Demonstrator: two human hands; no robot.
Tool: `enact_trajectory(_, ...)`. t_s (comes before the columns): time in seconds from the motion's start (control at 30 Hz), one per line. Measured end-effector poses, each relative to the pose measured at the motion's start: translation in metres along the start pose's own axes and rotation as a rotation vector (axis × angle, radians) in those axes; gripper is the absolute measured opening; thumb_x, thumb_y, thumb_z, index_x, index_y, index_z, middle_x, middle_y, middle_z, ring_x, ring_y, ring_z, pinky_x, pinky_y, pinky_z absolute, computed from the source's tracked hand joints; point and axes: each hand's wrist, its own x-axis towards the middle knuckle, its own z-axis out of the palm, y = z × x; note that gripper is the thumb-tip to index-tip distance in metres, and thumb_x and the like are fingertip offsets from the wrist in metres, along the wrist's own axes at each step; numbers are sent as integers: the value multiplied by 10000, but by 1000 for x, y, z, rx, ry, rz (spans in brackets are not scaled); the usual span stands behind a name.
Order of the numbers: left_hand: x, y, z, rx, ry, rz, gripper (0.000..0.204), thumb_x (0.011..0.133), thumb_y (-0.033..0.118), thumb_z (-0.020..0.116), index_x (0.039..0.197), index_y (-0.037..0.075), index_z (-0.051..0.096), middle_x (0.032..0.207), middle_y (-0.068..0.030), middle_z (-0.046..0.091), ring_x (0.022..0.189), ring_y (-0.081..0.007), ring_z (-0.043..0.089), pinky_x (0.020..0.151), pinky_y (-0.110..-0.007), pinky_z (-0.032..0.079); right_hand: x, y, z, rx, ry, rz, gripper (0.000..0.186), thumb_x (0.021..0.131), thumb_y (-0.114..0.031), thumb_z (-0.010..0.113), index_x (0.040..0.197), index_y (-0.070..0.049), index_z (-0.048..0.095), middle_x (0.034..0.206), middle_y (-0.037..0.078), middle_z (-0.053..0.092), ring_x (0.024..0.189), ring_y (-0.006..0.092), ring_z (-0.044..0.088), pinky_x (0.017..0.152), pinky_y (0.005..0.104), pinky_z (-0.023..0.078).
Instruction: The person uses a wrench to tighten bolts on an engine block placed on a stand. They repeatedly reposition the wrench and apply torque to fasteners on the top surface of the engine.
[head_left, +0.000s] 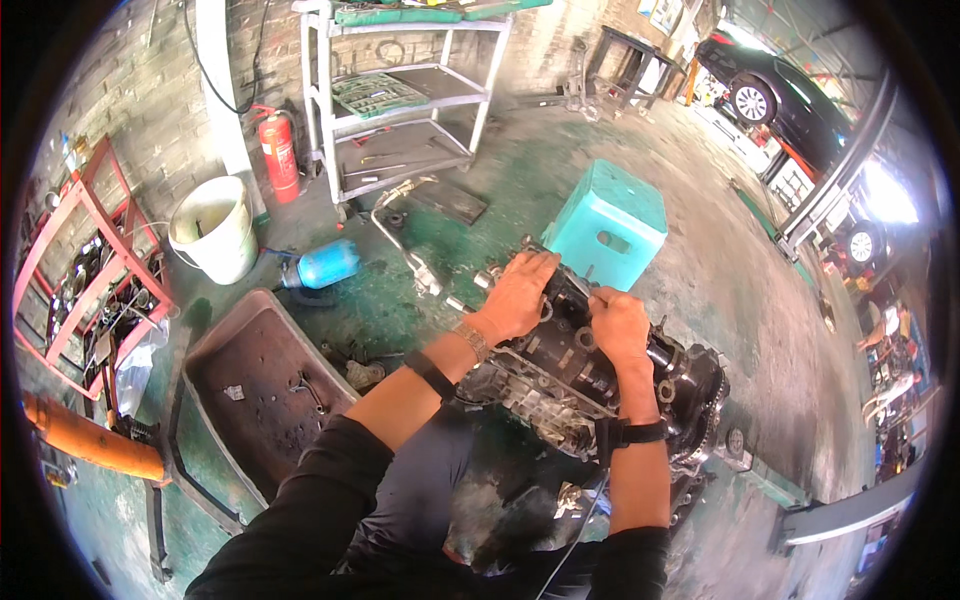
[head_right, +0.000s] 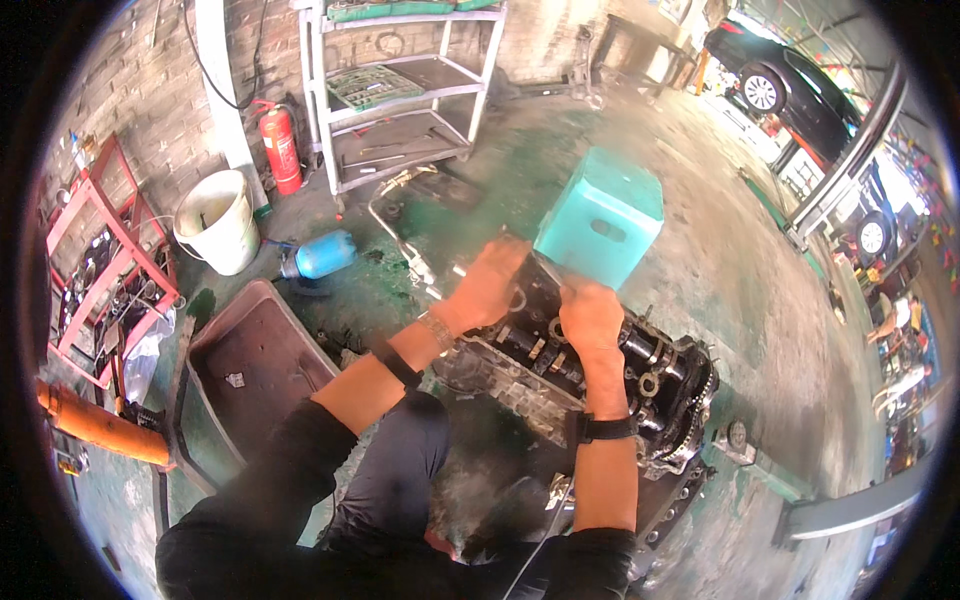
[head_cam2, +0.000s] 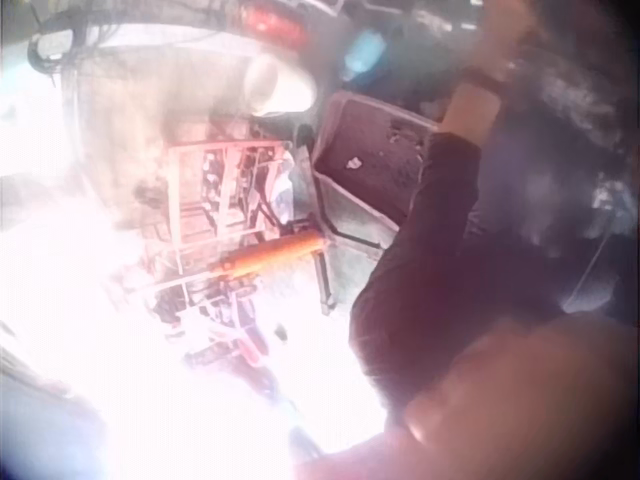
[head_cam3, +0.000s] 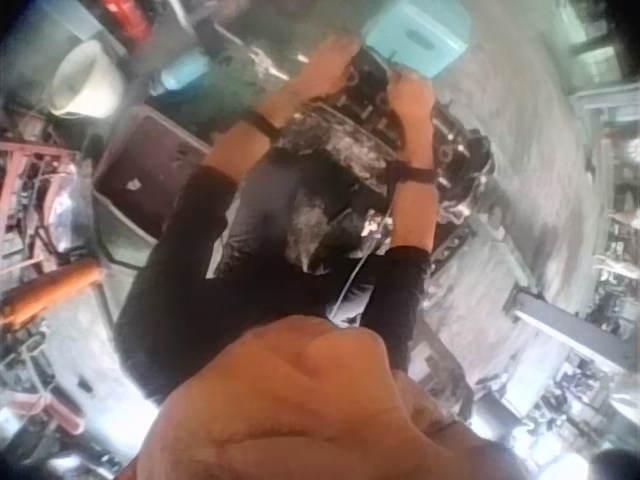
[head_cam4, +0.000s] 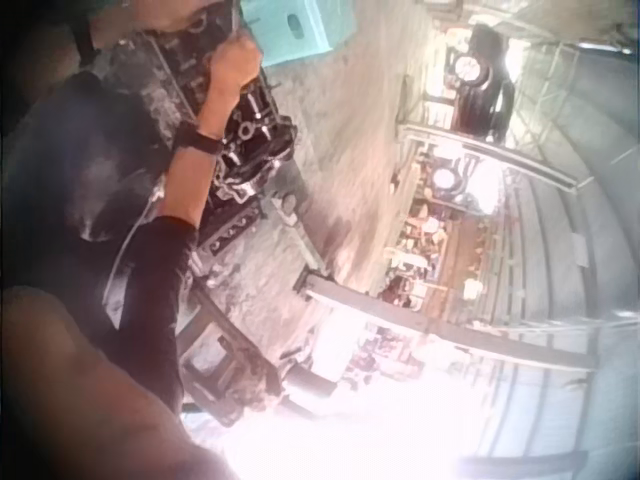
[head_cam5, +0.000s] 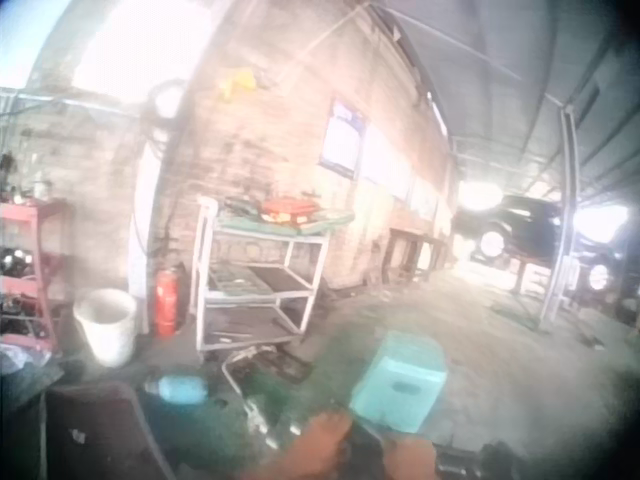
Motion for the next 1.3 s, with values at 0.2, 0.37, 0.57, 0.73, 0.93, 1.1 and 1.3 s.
enact_trajectory(0.2, -1, -2, 0, -11, -36, 6, 600, 736, -59, 591, 1329, -20, 509, 1289, -176, 571, 1229, -358, 465, 1092, -434, 353, 11, 7, 8, 27, -60, -18, 163, 857, -221, 650, 966, -153, 750, 905, 171, 697, 859, 394, 661, 779, 476, 537)
enact_trajectory(0.37, 0, -3, 2, 2, -18, 44, 532, 724, -57, 614, 1252, -3, 579, 1238, -141, 599, 1208, -340, 478, 1057, -427, 380, 24, 19, 2, 7, -122, -47, 180, 841, -184, 673, 977, -99, 756, 889, 190, 706, 860, 358, 689, 802, 413, 539)
enact_trajectory(0.57, 3, -2, 2, -26, -19, 26, 498, 706, -65, 628, 1199, -3, 607, 1195, -136, 610, 1180, -331, 499, 1050, -409, 386, 41, 31, -8, 49, -245, -69, 191, 826, -144, 684, 993, -81, 752, 881, 172, 719, 841, 310, 705, 793, 379, 540)
enact_trajectory(0.73, 4, -1, 0, -3, -83, -17, 499, 717, -51, 628, 1213, -3, 600, 1213, -133, 601, 1218, -321, 472, 1069, -412, 364, 57, 37, -9, 78, -321, -114, 198, 838, -117, 674, 1008, -44, 744, 916, 171, 727, 851, 291, 702, 823, 372, 532)
enact_trajectory(0.93, 4, 1, 0, 21, -88, -30, 526, 727, -39, 640, 1249, 2, 579, 1247, -133, 583, 1237, -322, 459, 1077, -428, 358, 60, 43, -7, 131, -359, -97, 217, 873, -168, 623, 1041, -117, 750, 1009, 158, 716, 930, 339, 683, 848, 382, 531)
enact_trajectory(1.1, 4, 1, 1, 28, -72, -14, 567, 722, -28, 660, 1277, 17, 558, 1243, -133, 579, 1239, -332, 457, 1075, -436, 357, 57, 47, -2, 131, -382, -54, 229, 881, -176, 634, 1070, -105, 741, 1078, 163, 705, 1020, 331, 664, 918, 382, 501)
enact_trajectory(1.3, 3, 4, 3, 99, -74, -12, 593, 735, 20, 683, 1308, 42, 533, 1254, -117, 553, 1234, -331, 445, 1063, -451, 364, 52, 48, 0, 185, -328, -33, 201, 855, -149, 666, 1020, -68, 747, 1005, 167, 720, 951, 310, 681, 876, 376, 514)
